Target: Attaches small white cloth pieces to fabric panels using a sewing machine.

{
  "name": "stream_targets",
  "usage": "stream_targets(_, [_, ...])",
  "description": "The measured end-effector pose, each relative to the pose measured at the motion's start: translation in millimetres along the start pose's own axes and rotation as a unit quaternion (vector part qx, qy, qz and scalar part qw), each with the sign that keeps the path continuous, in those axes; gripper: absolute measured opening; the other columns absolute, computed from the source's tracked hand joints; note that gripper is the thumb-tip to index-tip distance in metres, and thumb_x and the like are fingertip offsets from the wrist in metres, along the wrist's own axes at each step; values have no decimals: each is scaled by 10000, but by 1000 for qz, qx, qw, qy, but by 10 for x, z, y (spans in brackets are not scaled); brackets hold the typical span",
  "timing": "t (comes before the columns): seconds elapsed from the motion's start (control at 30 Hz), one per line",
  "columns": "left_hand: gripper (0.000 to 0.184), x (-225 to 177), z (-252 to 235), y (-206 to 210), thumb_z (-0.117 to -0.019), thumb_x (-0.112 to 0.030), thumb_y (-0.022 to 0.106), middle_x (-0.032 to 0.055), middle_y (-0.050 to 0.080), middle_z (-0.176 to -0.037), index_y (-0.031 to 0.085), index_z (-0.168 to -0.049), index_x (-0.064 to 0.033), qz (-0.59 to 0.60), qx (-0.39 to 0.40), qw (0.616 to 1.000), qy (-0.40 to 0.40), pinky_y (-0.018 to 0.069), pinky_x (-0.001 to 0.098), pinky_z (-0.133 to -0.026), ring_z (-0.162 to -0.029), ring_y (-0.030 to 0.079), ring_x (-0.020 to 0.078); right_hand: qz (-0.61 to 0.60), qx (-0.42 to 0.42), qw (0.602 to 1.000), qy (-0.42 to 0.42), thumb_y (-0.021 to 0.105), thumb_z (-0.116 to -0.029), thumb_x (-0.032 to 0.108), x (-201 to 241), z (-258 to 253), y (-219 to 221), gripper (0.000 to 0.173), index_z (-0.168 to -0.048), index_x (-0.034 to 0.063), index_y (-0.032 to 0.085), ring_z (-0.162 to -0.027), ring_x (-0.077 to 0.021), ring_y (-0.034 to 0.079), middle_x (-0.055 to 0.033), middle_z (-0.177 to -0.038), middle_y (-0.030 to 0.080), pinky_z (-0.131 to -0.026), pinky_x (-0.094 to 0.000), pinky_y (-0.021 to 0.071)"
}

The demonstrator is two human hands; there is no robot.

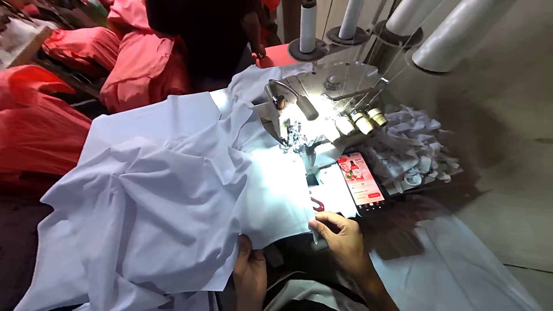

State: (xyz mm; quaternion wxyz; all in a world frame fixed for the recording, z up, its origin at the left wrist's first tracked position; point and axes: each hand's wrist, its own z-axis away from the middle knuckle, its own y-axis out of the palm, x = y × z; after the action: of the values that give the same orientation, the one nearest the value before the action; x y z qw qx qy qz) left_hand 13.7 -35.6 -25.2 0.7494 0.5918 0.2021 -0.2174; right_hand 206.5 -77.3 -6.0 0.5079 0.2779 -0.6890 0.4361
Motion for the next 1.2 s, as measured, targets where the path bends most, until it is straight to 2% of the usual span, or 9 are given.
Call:
stream_targets(0.23, [231,-11,15,-35,-921,-190,759,64,763,-1060,724,-1130,-98,-31,16,999,3,627,315,-863,-986,747,139,-9,0,1000,14,741,-910,208,-29,33,-29,122,-923,101,797,-771,-12,710,36,-864,762,-718,-170,602])
stream_targets(0.53, [231,-30,30,-9,-897,-166,780,70,767,-1036,730,-1108,-87,-28,-6,1000,-9,632,322,-849,-960,752,147,-10,7,1000,-4,721,-928,224,-3,22,-59,143,-931,103,796,-783,-16,710,33,-875,760,-724,-171,604])
stream_targets(0.73, [219,-105,-25,88,-916,-188,759,95,768,-1070,736,-1101,-73,-32,14,998,-44,629,360,-895,-990,757,206,-21,3,1000,-16,715,-935,181,49,-149,-13,136,-943,74,799,-807,-5,718,18,-885,772,-757,-172,606])
stream_targets(0.83, [197,-163,-129,209,-960,-239,703,85,775,-1066,748,-1099,-106,-50,44,997,-45,628,369,-901,-981,762,209,-29,-4,999,-16,720,-936,170,93,-353,59,133,-940,61,797,-766,11,711,18,-851,771,-725,-161,599])
stream_targets(0.93, [246,-216,-283,317,-1033,-265,591,117,769,-1093,711,-1159,-91,-55,65,995,-48,629,408,-904,-985,763,244,-39,3,998,-46,704,-946,156,114,-601,99,126,-946,62,788,-783,-14,709,8,-875,763,-732,-186,606])
stream_targets(1.03, [420,-283,-456,385,-1028,-427,555,158,754,-1137,691,-1214,-76,-69,115,987,-87,616,438,-926,-1037,749,294,-42,7,997,-60,693,-943,139,184,-784,101,116,-908,65,776,-758,6,694,23,-837,749,-716,-176,594])
stream_targets(1.1, [596,-329,-615,385,-991,-585,505,166,746,-1151,693,-1233,-74,-78,189,969,-139,603,447,-934,-1056,738,313,-52,13,996,-66,698,-932,121,209,-853,91,108,-873,64,768,-726,5,689,32,-801,741,-694,-171,592])
stream_targets(1.17, [762,-387,-783,346,-930,-748,418,114,754,-1083,730,-1193,-104,-93,282,930,-215,612,405,-859,-987,739,262,-62,25,996,-57,694,-947,131,224,-869,75,123,-882,60,770,-721,-19,703,22,-798,746,-695,-190,605])
stream_targets(1.2, [810,-417,-845,314,-910,-799,366,81,744,-1066,717,-1183,-122,-115,351,897,-242,615,370,-824,-964,733,228,-70,30,996,-54,686,-956,133,231,-868,68,133,-886,56,770,-717,-30,706,16,-796,746,-691,-198,610])
